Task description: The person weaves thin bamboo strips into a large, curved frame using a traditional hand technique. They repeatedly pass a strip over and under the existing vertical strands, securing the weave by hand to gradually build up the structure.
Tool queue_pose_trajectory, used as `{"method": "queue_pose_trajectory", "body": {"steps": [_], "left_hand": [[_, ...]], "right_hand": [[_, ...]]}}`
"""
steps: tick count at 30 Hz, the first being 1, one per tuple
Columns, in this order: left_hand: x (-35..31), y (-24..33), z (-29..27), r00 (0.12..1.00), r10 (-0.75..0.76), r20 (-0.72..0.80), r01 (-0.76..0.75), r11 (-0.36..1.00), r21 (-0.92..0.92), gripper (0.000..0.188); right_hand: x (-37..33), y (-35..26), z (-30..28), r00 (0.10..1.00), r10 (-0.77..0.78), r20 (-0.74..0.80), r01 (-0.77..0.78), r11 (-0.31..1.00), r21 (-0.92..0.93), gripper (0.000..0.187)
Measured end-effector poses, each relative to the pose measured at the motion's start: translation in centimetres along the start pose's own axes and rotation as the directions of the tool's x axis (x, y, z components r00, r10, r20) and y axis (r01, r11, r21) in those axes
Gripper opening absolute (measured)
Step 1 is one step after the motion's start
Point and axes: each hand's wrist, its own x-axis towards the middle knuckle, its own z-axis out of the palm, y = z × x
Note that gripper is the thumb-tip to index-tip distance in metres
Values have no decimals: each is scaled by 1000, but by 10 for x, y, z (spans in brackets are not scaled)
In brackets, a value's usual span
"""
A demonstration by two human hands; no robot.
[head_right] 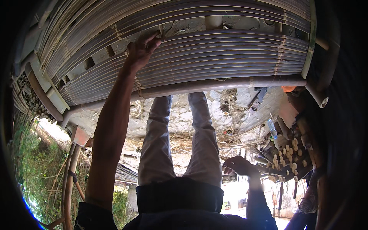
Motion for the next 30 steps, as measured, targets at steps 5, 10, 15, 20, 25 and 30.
{"method": "queue_pose_trajectory", "body": {"steps": [5,10,15,20,25,30], "left_hand": [[6,-20,3,999,41,30,-40,999,-30,38],[8,-12,1,993,-36,116,42,998,-54,36],[6,-13,4,996,79,-32,-81,994,-74,37],[13,-10,5,1000,-9,26,9,999,-30,39],[12,-27,9,994,-100,43,108,959,-261,42],[12,-8,6,996,-88,21,90,972,-218,41]], "right_hand": [[-109,-128,-22,715,-540,-445,606,795,9,31],[-175,-152,-73,155,-664,-731,908,387,-159,26],[-147,-166,-101,221,-620,-753,342,772,-535,23],[-116,-171,-6,726,-530,-437,62,684,-726,20],[-110,-98,21,702,-388,-597,311,921,-233,17],[-97,-111,-22,733,-331,-595,179,937,-302,32]]}}
